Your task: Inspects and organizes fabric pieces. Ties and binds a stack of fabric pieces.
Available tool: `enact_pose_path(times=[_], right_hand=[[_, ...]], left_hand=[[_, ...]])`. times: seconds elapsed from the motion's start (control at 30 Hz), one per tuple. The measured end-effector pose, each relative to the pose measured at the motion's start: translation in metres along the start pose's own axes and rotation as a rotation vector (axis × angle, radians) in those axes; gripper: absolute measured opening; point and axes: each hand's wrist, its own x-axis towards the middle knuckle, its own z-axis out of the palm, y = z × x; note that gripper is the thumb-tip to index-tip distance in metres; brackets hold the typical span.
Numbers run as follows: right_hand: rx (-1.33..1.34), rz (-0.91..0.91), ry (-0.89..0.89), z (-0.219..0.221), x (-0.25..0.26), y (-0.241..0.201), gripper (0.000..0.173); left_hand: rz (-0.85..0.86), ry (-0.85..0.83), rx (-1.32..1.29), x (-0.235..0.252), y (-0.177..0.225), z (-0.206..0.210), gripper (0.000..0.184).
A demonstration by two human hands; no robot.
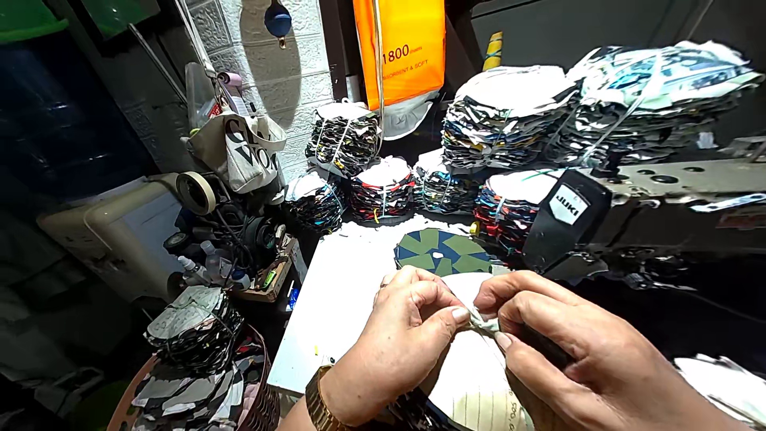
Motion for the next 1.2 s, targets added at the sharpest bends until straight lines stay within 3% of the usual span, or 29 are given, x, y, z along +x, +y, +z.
enact_pose_path(times=[0.2,0.37,0.57,0.7,0.9,1.0,1.2], right_hand=[[-0.124,-0.069,-0.09,-0.006,0.0,-0.005,0.006],[-0.145,-0.086,-0.035,-0.002,0.001,-0.005,0.007],[-0.129,0.015,0.004,-0.005,-0.003,-0.013,0.014],[-0.179,-0.026,-0.029,-0.007,-0.002,-0.015,0.017],[-0.294,-0.084,-0.141,-0.011,0.001,-0.022,0.016],[-0.299,-0.13,-0.2,-0.015,-0.002,-0.018,0.015],[-0.283,-0.188,-0.045,-0.006,-0.006,-0.017,0.018]], left_hand=[[0.071,0.133,0.016,-0.008,-0.003,0.01,0.015],[0.047,0.177,0.05,-0.01,-0.003,0.01,0.013],[0.043,0.105,0.06,-0.013,-0.001,0.0,0.008],[0.075,0.047,0.11,-0.011,0.002,-0.009,0.008],[0.191,0.124,0.515,-0.011,-0.001,-0.002,0.015],[0.206,0.176,0.561,-0.014,-0.004,0.002,0.013],[0.206,0.155,0.411,-0.012,-0.01,0.0,0.012]])
